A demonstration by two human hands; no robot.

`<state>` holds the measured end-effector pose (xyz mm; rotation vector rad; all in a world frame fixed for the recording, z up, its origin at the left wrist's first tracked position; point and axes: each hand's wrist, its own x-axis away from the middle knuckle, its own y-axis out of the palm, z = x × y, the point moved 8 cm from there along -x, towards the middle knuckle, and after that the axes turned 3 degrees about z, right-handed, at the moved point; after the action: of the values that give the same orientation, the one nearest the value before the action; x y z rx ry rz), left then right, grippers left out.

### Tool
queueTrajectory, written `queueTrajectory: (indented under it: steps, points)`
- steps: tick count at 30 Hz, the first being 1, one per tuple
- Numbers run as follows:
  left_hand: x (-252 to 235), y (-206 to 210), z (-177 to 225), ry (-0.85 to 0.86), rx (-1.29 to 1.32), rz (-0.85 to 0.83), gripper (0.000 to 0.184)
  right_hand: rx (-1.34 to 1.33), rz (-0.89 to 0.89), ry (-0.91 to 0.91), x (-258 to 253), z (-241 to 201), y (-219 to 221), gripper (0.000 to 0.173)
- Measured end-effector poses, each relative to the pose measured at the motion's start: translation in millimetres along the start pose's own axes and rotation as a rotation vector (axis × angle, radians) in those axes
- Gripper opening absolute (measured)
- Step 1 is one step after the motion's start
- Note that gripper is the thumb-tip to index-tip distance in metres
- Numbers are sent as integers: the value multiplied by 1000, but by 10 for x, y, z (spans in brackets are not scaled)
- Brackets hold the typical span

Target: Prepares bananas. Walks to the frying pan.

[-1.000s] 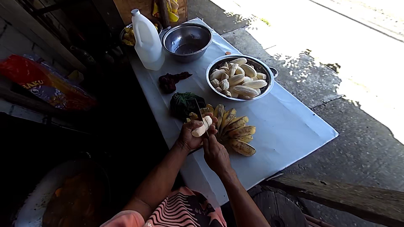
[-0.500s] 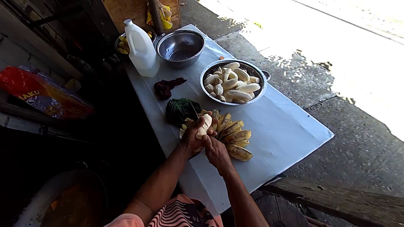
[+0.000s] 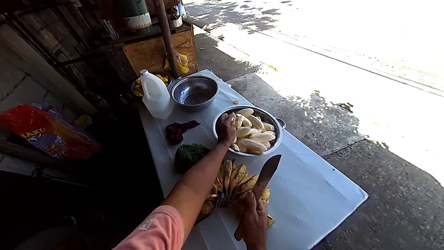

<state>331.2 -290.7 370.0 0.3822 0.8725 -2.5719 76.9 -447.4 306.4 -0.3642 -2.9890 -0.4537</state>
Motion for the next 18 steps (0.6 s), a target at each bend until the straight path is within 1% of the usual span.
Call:
queueTrajectory:
  steps: [2,3,5,7,8,9,11,12,14,15,16,18]
  points:
    - [28,343,-105,52,-292,-260,45,-21,33,36,-23,27,-34,37]
    - [72,439,-132,65,-374,-345,52,-25,37,44,-52,30,-43,38]
    - [122,467,-112,78,-412,-450,64,-18,1,36,-136,28,-38,37]
    - [163,316,-84,81,-363,-485,72,-3,-53,34,-217,13,-18,35]
    - [194,150,-65,75,-291,-444,72,-1,-72,43,-241,-5,-12,36]
    - [256,-78,-67,66,-189,-358,69,-1,-85,60,-239,-15,-15,37]
    - [478,-697,-126,19,59,-104,57,-41,-97,88,-197,-15,-38,37]
    - [641,-1027,-211,-67,185,0,51,-81,-113,110,-165,0,-48,35]
    - [1130,-1586,-500,-349,386,206,39,-174,-175,160,-84,24,-31,36]
    - [1418,-1762,-621,-509,463,274,34,-200,-213,184,-42,31,-3,35]
    - [1725,-1868,-712,-661,522,297,33,-218,-251,201,9,38,42,35]
    - [2240,-1895,-826,-905,635,273,35,-234,-341,217,110,45,166,34]
